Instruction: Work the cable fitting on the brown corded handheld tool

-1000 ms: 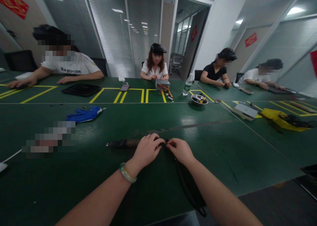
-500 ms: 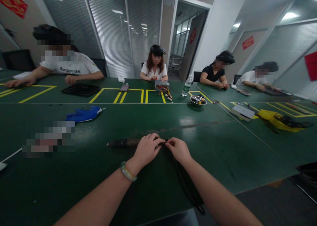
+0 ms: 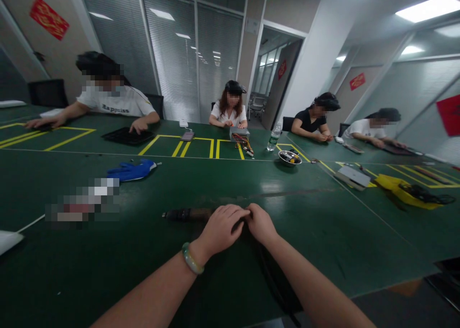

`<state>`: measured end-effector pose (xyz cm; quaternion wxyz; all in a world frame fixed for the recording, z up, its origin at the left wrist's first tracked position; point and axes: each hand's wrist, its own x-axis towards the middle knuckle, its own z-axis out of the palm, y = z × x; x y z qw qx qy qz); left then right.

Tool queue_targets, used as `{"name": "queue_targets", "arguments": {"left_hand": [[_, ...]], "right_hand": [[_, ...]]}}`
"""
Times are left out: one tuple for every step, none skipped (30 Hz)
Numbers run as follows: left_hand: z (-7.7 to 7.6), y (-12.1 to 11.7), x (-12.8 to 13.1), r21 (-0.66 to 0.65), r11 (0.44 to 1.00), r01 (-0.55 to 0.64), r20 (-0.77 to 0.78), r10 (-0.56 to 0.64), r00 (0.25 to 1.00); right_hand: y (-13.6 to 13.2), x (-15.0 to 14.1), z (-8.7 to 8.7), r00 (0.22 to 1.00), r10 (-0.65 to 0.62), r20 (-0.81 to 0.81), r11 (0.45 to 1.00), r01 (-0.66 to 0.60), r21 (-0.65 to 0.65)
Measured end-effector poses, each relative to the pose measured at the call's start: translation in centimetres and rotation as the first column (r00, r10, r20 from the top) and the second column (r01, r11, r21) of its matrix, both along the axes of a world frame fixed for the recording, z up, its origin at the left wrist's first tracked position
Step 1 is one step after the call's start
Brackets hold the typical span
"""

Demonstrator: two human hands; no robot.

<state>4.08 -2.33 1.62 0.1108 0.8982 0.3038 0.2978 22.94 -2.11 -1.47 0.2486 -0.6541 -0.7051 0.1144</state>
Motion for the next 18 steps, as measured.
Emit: {"name": "queue_targets", "arguments": {"left_hand": [[0.2, -0.2, -0.2, -0.028, 0.996, 0.087, -0.017, -0.088, 0.996], [0.3, -0.4, -0.4, -0.065, 0.982, 0.175, -0.043, -0.178, 0.983], [0.3, -0.4, -0.6, -0.105, 0.963, 0.249, -0.070, -0.257, 0.964], [0.2, -0.4, -0.9, -0.141, 0.943, 0.300, -0.091, -0.314, 0.945], [0.1, -0.4, -1.1, -0.173, 0.929, 0.326, -0.106, -0.347, 0.932], [0.0, -0.3, -1.2, -0.195, 0.923, 0.332, -0.111, -0.357, 0.927], [-0.1, -0.2, -1.4, -0.209, 0.922, 0.327, -0.108, -0.354, 0.929], [-0.2, -0.1, -1.5, -0.218, 0.922, 0.319, -0.104, -0.347, 0.932], [-0.3, -0.1, -1.5, -0.225, 0.923, 0.312, -0.099, -0.341, 0.935], [-0.3, 0.0, -1.6, -0.231, 0.923, 0.309, -0.095, -0.338, 0.936], [-0.3, 0.0, -1.6, -0.234, 0.922, 0.309, -0.092, -0.338, 0.937], [-0.3, 0.0, -1.6, -0.237, 0.920, 0.312, -0.090, -0.341, 0.936], [-0.4, 0.1, -1.6, -0.238, 0.918, 0.317, -0.089, -0.346, 0.934], [-0.4, 0.1, -1.6, -0.239, 0.916, 0.322, -0.089, -0.351, 0.932], [-0.4, 0.1, -1.5, -0.239, 0.915, 0.326, -0.089, -0.355, 0.931], [-0.5, 0.1, -1.5, -0.239, 0.914, 0.329, -0.091, -0.359, 0.929], [-0.5, 0.1, -1.5, -0.238, 0.913, 0.331, -0.094, -0.361, 0.928], [-0.6, 0.2, -1.4, -0.236, 0.914, 0.331, -0.096, -0.361, 0.928]], "right_hand": [[0.4, 0.0, -0.1, 1.000, 0.002, 0.003, 1.000, -0.002, 0.002], [0.9, 0.0, -0.1, 1.000, -0.002, 0.004, 1.000, 0.002, 0.003], [1.4, 0.2, -0.1, 1.000, -0.012, 0.004, 1.000, 0.012, 0.005], [2.0, 0.6, 0.0, 1.000, -0.029, 0.006, 1.000, 0.029, 0.006], [2.5, 1.1, 0.1, 0.999, -0.053, 0.008, 0.999, 0.053, 0.009], [3.0, 1.9, 0.3, 0.997, -0.081, 0.010, 0.997, 0.081, 0.008], [3.3, 3.1, 0.5, 0.993, -0.115, 0.014, 0.993, 0.115, 0.004], [3.4, 4.4, 0.7, 0.988, -0.156, 0.018, 0.988, 0.156, -0.004], [3.3, 6.1, 0.9, 0.979, -0.204, 0.023, 0.979, 0.204, -0.012], [2.9, 7.9, 1.3, 0.966, -0.257, 0.029, 0.966, 0.258, -0.021], [2.2, 9.9, 1.6, 0.948, -0.317, 0.036, 0.948, 0.318, -0.029], [1.2, 11.9, 2.0, 0.923, -0.383, 0.045, 0.922, 0.385, -0.034], [-0.1, 14.1, 2.4, 0.890, -0.453, 0.053, 0.890, 0.455, -0.040], [-1.6, 16.2, 2.8, 0.852, -0.519, 0.064, 0.851, 0.522, -0.049], [-3.2, 18.3, 3.1, 0.810, -0.582, 0.074, 0.809, 0.586, -0.057], [-5.0, 20.3, 3.2, 0.768, -0.635, 0.082, 0.765, 0.640, -0.066], [-6.8, 22.4, 3.3, 0.728, -0.679, 0.092, 0.724, 0.685, -0.078], [-8.6, 24.4, 3.1, 0.690, -0.716, 0.105, 0.685, 0.724, -0.084]]}}
